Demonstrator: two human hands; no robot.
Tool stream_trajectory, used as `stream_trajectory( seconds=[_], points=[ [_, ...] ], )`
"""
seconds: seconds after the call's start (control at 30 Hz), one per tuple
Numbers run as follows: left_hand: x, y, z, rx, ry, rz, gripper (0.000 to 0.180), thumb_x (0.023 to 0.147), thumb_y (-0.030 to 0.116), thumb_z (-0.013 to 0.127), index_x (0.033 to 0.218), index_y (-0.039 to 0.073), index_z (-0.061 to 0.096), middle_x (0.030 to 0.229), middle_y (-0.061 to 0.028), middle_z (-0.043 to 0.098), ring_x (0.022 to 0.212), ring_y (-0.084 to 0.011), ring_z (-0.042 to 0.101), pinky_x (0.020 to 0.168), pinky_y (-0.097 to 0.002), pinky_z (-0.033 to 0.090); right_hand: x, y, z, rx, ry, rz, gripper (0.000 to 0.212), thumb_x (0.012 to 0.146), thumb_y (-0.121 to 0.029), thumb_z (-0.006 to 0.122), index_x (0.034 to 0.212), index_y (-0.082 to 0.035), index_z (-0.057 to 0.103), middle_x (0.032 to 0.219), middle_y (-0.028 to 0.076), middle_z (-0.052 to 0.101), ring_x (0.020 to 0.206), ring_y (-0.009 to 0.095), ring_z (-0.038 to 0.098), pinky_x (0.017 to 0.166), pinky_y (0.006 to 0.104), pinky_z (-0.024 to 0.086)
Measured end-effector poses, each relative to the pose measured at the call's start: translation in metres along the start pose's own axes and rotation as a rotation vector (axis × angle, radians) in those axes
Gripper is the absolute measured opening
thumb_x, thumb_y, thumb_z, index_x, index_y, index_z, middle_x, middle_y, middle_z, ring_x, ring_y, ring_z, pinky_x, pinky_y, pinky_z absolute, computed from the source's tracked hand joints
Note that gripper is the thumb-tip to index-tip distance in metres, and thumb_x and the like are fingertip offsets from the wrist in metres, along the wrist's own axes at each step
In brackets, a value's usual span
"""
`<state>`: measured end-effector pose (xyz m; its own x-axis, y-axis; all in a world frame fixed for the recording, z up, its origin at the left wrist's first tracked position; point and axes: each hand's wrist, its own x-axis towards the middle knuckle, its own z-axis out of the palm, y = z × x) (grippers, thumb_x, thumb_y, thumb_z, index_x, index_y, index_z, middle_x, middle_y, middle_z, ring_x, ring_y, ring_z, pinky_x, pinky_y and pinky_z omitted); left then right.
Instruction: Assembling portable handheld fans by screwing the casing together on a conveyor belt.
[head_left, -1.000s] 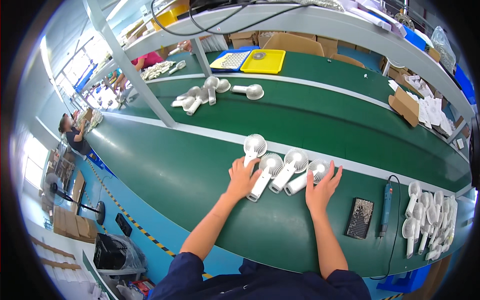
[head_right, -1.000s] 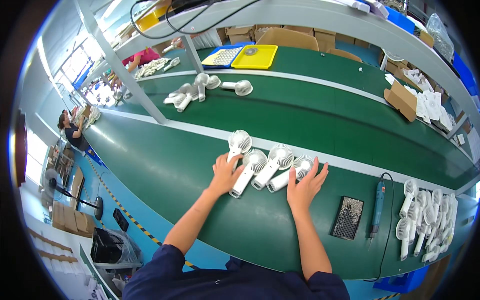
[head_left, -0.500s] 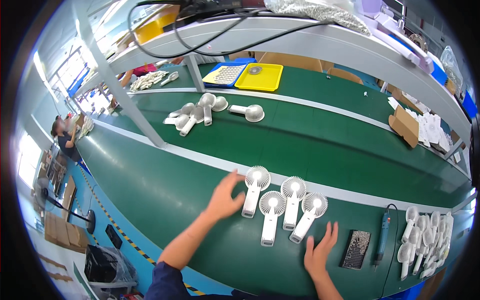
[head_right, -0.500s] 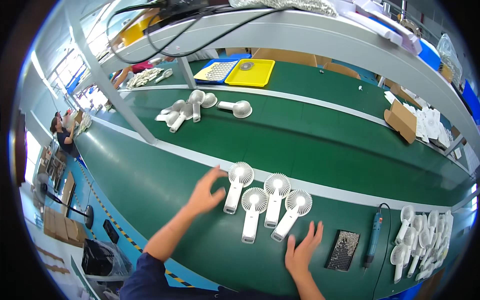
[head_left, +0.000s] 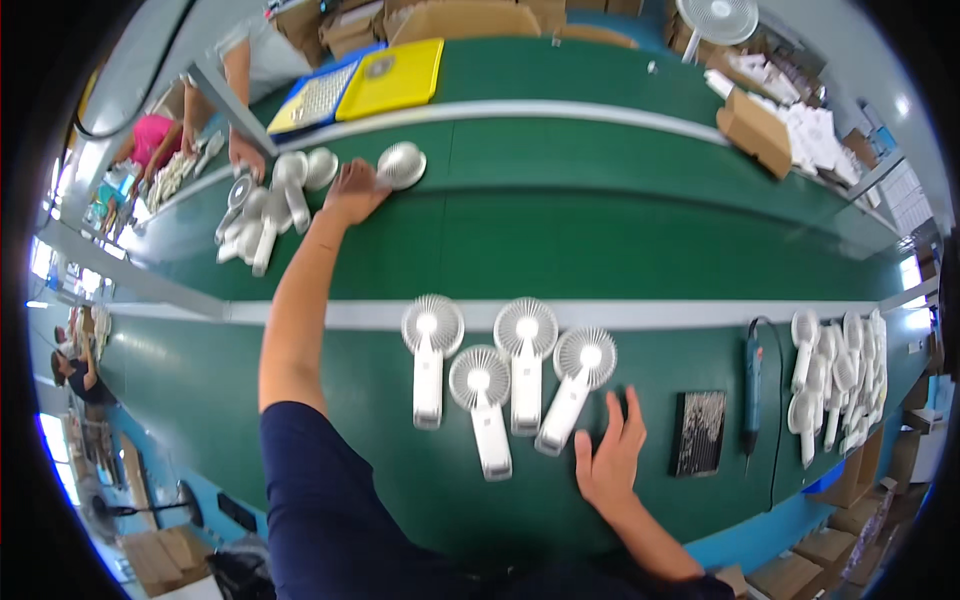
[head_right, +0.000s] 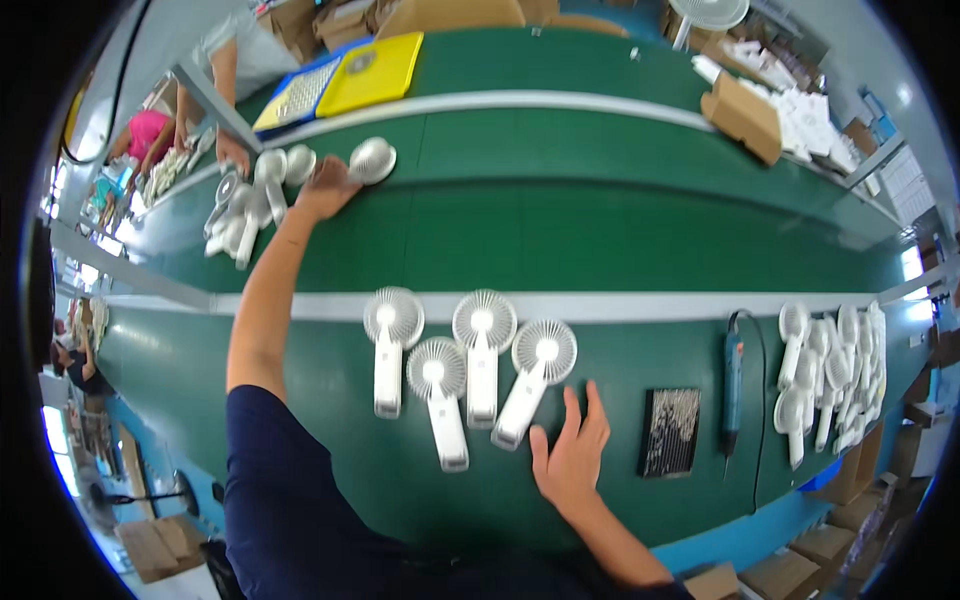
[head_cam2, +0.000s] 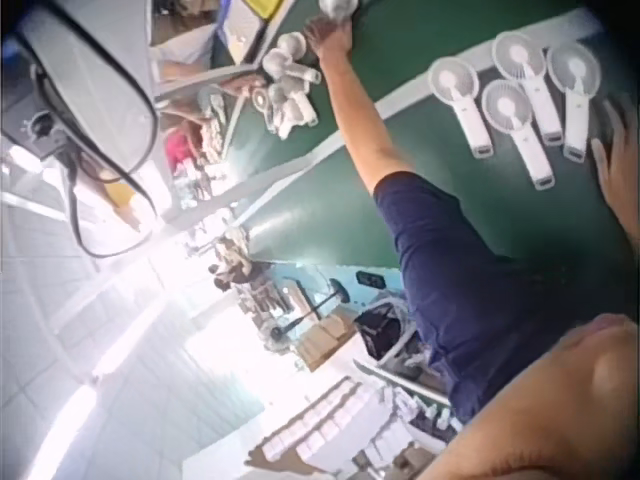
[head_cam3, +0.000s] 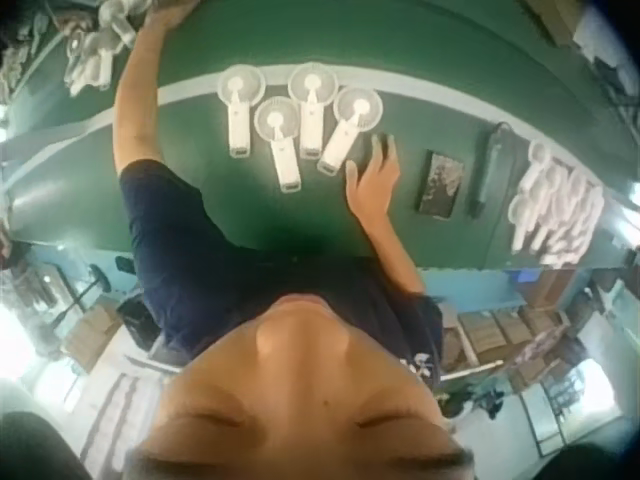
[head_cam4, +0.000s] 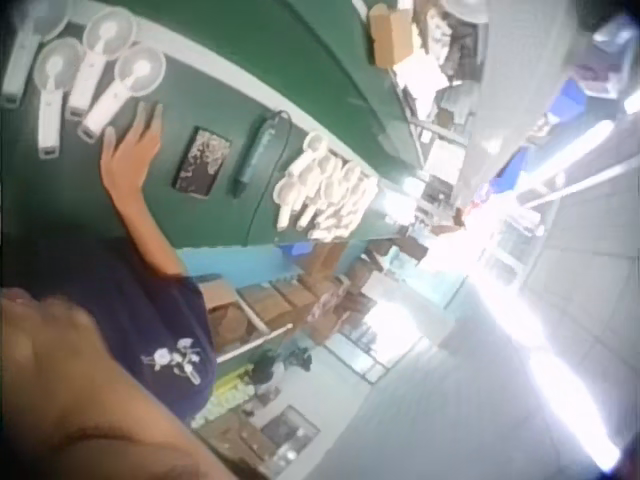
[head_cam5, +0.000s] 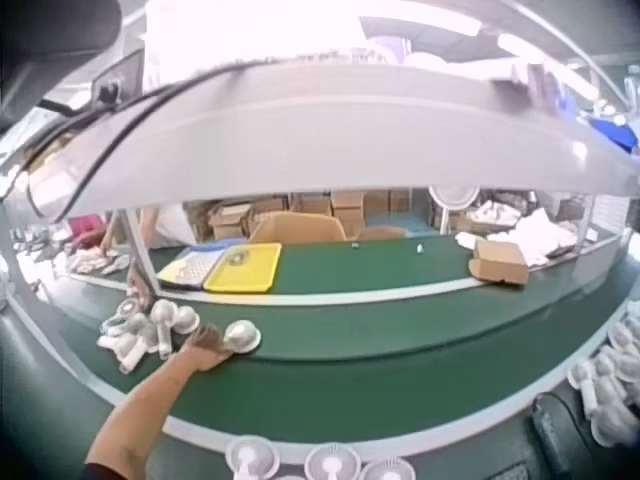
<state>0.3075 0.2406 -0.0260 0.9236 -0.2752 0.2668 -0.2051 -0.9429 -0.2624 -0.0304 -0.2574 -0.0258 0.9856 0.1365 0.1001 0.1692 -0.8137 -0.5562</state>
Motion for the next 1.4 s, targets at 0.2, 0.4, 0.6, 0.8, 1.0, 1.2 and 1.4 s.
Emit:
stream_trajectory(
  seconds=[0.2,0.4,0.6,0.8,1.0,1.2,1.4],
  points=[
    [-0.124,0.118,-0.082,-0.639,0.132,-0.524,0.042,0.097,0.033,0.059,0.118,0.001,0.044,0.097,-0.0312,0.065,0.090,-0.0512,0.062,0.074,-0.0553,0.049,0.006,0.015,0.006,-0.096,0.009,-0.021,0.062,0.099,-0.037,0.050,0.143,0.004,0.035,0.151,0.030,0.026,0.135,0.046,0.031,0.110,0.0547,0.025],
    [-0.281,0.237,-0.159,-0.701,0.009,-0.833,0.045,0.096,0.031,0.062,0.125,-0.002,0.050,0.113,-0.0260,0.062,0.103,-0.0440,0.061,0.088,-0.0471,0.049,0.001,0.015,0.013,-0.125,0.034,-0.092,0.064,0.098,-0.036,0.053,0.145,0.002,0.033,0.151,0.029,0.026,0.137,0.045,0.029,0.111,0.0549,0.023],
    [-0.299,0.284,-0.160,-0.494,0.177,-0.804,0.052,0.091,0.027,0.067,0.130,-0.003,0.051,0.121,-0.0232,0.053,0.114,-0.0400,0.048,0.098,-0.0477,0.039,0.001,0.015,0.019,0.076,0.123,-0.090,0.063,0.100,-0.036,0.048,0.146,0.004,0.030,0.149,0.028,0.030,0.139,0.043,0.029,0.113,0.0532,0.021],
    [-0.290,0.279,-0.148,-0.543,0.348,-0.828,0.059,0.090,0.027,0.068,0.136,-0.004,0.045,0.129,-0.0248,0.049,0.120,-0.0397,0.045,0.103,-0.0489,0.035,0.004,0.023,0.019,0.078,0.168,-0.082,0.060,0.101,-0.034,0.046,0.144,0.005,0.033,0.146,0.026,0.035,0.138,0.042,0.031,0.113,0.0531,0.020],
    [-0.186,0.146,-0.102,-0.657,0.407,-0.819,0.059,0.090,0.032,0.068,0.132,-0.004,0.048,0.125,-0.0250,0.055,0.117,-0.0413,0.053,0.099,-0.0466,0.043,0.006,0.021,0.018,-0.040,0.084,-0.135,0.055,0.099,-0.032,0.046,0.140,0.005,0.037,0.143,0.025,0.038,0.138,0.042,0.030,0.113,0.0553,0.019],
    [-0.055,0.039,-0.039,-0.369,-0.062,-1.034,0.069,0.086,0.054,0.066,0.120,-0.005,0.054,0.116,-0.0280,0.064,0.107,-0.0395,0.065,0.091,-0.0484,0.051,0.006,0.009,0.018,-0.168,0.049,-0.110,0.052,0.101,-0.032,0.042,0.140,0.003,0.039,0.141,0.024,0.042,0.137,0.043,0.032,0.113,0.0540,0.019],
    [-0.041,0.025,0.031,-0.413,0.163,-1.056,0.072,0.090,0.035,0.061,0.139,-0.009,0.032,0.114,-0.0269,0.064,0.105,-0.0405,0.065,0.089,-0.0475,0.053,0.008,0.006,0.021,-0.160,-0.033,-0.094,0.057,0.097,-0.033,0.047,0.138,0.006,0.039,0.141,0.025,0.039,0.137,0.046,0.028,0.112,0.0579,0.017]
  ],
)
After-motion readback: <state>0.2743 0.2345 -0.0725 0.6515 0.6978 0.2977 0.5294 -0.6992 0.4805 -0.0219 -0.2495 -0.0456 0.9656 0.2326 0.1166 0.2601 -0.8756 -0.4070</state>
